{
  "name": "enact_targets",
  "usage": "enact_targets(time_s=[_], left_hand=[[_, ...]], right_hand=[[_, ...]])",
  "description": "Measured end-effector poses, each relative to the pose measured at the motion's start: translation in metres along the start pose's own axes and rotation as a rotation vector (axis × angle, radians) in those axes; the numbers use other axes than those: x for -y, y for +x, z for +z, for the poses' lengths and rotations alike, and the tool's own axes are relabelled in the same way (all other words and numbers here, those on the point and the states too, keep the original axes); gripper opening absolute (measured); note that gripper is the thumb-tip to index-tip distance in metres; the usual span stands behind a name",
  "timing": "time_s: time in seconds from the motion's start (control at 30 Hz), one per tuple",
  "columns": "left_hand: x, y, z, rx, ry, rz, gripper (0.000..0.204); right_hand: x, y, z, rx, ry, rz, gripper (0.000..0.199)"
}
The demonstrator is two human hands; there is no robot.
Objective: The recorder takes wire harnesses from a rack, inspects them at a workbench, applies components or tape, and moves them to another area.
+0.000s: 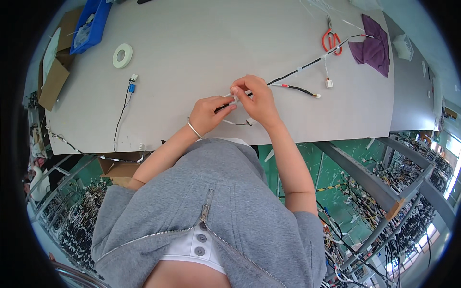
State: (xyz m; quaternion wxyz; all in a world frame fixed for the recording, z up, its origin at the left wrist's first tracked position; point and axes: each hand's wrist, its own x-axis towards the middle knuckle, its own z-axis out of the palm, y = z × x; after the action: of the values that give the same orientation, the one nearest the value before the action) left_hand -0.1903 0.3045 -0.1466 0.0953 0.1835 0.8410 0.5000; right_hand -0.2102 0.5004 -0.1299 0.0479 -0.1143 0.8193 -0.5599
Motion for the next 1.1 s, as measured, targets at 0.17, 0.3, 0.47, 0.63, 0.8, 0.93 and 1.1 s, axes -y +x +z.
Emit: enact_targets(time_s=[0.17,0.3,0.47,0.63,0.8,0.93,1.1], left_hand=[[-0.001,0.004,0.001,-0.05,0.034,0.02,0.02],[-0.004,-0.003,0.011,-0.137,0.185,0.213,0.015],[0.001,-0.005,0.011,-0.18,0.275,0.225,0.015],[0.004,-0.002,0.012,-0.148,0.213,0.216,0.015],[0.007,-0.009,0.017,-0.19,0.333,0.368,0.017],[0.012,-0.004,0.017,-0.192,0.305,0.347,0.014],[0.013,0.004,0.015,-0.109,0.153,0.283,0.011]], right_hand=[[-0.004,0.001,-0.006,0.057,0.426,0.122,0.01],[0.003,0.008,0.004,0.025,0.287,0.241,0.01],[0.005,0.005,0.002,0.091,0.365,0.192,0.008],[0.002,0.003,0.0,0.102,0.416,0.191,0.009],[0.024,0.006,0.013,0.018,0.132,0.393,0.01],[0.014,0.001,0.011,0.029,0.19,0.281,0.011],[0.008,-0.016,0.004,0.002,0.349,0.22,0.01]])
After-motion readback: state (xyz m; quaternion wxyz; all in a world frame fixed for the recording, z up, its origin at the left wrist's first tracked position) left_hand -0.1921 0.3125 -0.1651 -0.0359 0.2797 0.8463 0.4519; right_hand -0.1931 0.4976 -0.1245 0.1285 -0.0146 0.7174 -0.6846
